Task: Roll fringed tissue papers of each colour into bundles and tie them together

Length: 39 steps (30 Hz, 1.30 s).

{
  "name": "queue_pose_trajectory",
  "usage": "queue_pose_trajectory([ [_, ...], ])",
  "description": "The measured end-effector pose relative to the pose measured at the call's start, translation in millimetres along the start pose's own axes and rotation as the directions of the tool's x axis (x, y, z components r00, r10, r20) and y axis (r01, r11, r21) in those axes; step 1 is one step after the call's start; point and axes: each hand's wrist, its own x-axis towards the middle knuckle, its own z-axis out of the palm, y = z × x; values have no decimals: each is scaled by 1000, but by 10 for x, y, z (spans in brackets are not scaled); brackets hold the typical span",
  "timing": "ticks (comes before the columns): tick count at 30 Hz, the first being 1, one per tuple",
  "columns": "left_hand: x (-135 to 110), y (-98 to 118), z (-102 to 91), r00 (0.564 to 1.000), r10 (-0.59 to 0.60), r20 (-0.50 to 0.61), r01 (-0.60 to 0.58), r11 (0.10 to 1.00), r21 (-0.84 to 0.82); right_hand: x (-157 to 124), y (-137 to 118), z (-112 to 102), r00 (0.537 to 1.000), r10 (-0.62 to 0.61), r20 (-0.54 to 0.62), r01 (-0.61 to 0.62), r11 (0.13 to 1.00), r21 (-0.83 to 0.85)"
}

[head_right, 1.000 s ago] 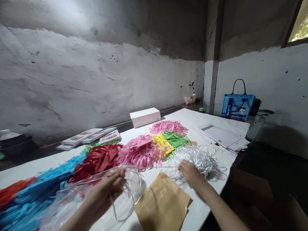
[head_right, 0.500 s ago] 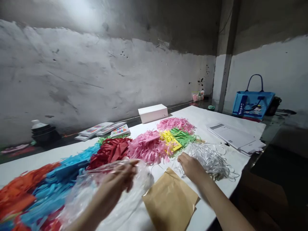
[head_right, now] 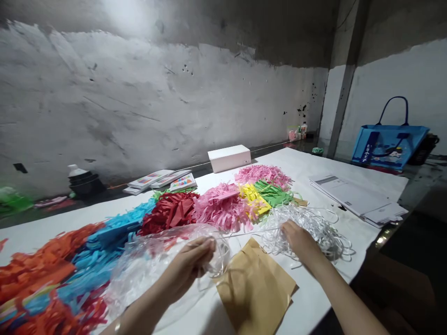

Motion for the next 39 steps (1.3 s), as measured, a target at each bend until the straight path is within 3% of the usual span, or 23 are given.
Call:
queue_pose_trajectory([
  [3,-339,249,-317,983,39,-181,-76,976,-202,103,314,-26,997,71,-43,-71,997,-4],
  [5,-590,426,-532,940,70,-334,-166,948,-271,188,456,-52,993,101,-64,-101,995,-5],
  [8,-930,650,-809,787,157,-597,-392,875,-286,284,495,-84,990,115,-78,-116,993,-10],
  [10,-1063,706,-900,694,166,-700,-463,848,-257,296,364,-97,993,94,-76,-95,995,-10],
  [11,-1087,692,-898,694,152,-704,-447,857,-256,282,248,-100,995,74,-72,-75,997,-8],
  [12,-1082,648,-859,727,128,-675,-399,878,-264,255,102,-102,997,48,-65,-48,999,-3],
  [15,-908,377,-533,908,34,-417,-153,954,-256,111,-453,-102,998,-54,-16,54,998,26],
  [17,-705,145,-210,971,16,-240,-58,984,-170,-12,-825,-96,990,-139,28,137,989,62],
  [21,-327,-216,327,996,85,5,-85,996,21,-226,-1289,-60,961,-272,48,261,951,166],
  [24,-241,-310,419,987,2,162,-15,996,84,-322,-1356,-62,966,-260,2,253,942,223],
  [28,-427,-252,100,991,-45,124,37,997,64,-407,-1363,-219,988,-156,-3,147,922,360],
  [30,-597,-198,-165,993,-64,97,60,997,48,-452,-1437,-334,980,-103,169,10,879,477],
  [33,-900,-125,-582,984,-133,116,105,969,225,-524,-1656,-421,900,-82,429,-220,763,608],
  [36,-1275,-58,-936,985,-173,15,129,785,606,-613,-1956,-313,894,-19,448,-292,734,613],
  [39,-1740,-41,-1131,968,-104,-230,245,605,758,-726,-2261,-68,937,-64,344,-162,793,588],
])
